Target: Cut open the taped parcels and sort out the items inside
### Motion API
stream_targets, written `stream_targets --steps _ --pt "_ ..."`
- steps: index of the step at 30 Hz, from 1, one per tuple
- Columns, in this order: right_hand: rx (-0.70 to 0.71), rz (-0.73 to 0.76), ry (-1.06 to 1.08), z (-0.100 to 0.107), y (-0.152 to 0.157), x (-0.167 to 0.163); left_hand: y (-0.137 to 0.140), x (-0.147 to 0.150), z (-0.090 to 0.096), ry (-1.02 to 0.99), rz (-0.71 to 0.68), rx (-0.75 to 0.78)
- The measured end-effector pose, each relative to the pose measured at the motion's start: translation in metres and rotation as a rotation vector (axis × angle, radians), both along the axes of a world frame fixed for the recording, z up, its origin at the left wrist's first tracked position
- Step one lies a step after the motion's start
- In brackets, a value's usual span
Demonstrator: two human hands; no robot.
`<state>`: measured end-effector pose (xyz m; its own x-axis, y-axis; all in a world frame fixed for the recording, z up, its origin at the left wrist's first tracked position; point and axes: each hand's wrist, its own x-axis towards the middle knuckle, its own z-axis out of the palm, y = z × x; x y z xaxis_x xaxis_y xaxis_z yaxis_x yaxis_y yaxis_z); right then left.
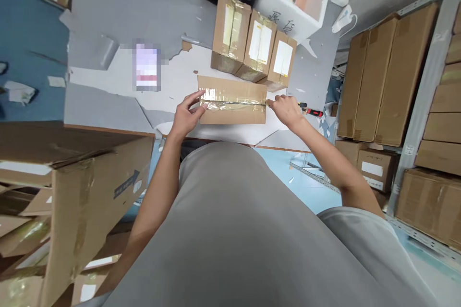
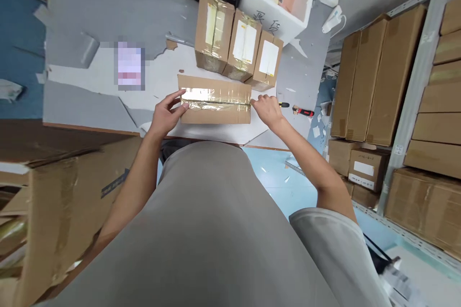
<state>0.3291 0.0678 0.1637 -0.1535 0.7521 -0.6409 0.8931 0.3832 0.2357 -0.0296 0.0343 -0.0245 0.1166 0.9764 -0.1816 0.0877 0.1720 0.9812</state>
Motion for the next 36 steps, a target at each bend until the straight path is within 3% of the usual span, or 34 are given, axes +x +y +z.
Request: stream_targets --steps 8,12,19,22,25,29,33,36 --pt "0.104 -0.124 0.16 -0.032 -0.03 0.025 0.005 -0.007 0.008 0.047 -0.06 -0.003" --pt "0.078 -0.1 0.177 -0.03 -0.04 0.028 0.006 -0.009 0.012 0.095 -0.074 -0.024" --pt "0.009 -0.113 0.205 -0.021 -0.029 0.035 0.006 -0.008 0.017 0.12 -0.04 -0.043" --pt "0.0 -0.149 0.29 -0.035 -0.028 0.042 0.005 -0.008 0.016 0.139 -0.045 -0.051" --pt "0.035 -0.22 0.438 -0.062 -0.041 0.051 0.005 -0.01 0.013 0.165 -0.057 -0.045" --pt "0.211 -0.47 0.811 -0.116 -0.081 0.048 0.006 -0.017 0.009 0.18 -0.033 -0.029" --pt "0.504 -1.009 1.089 -0.167 -0.118 0.019 0.007 -0.035 0.014 0.245 0.015 -0.033" --pt "0.515 -1.236 1.188 -0.189 -0.123 -0.008 0.008 -0.051 0.022 0.354 0.027 -0.067"
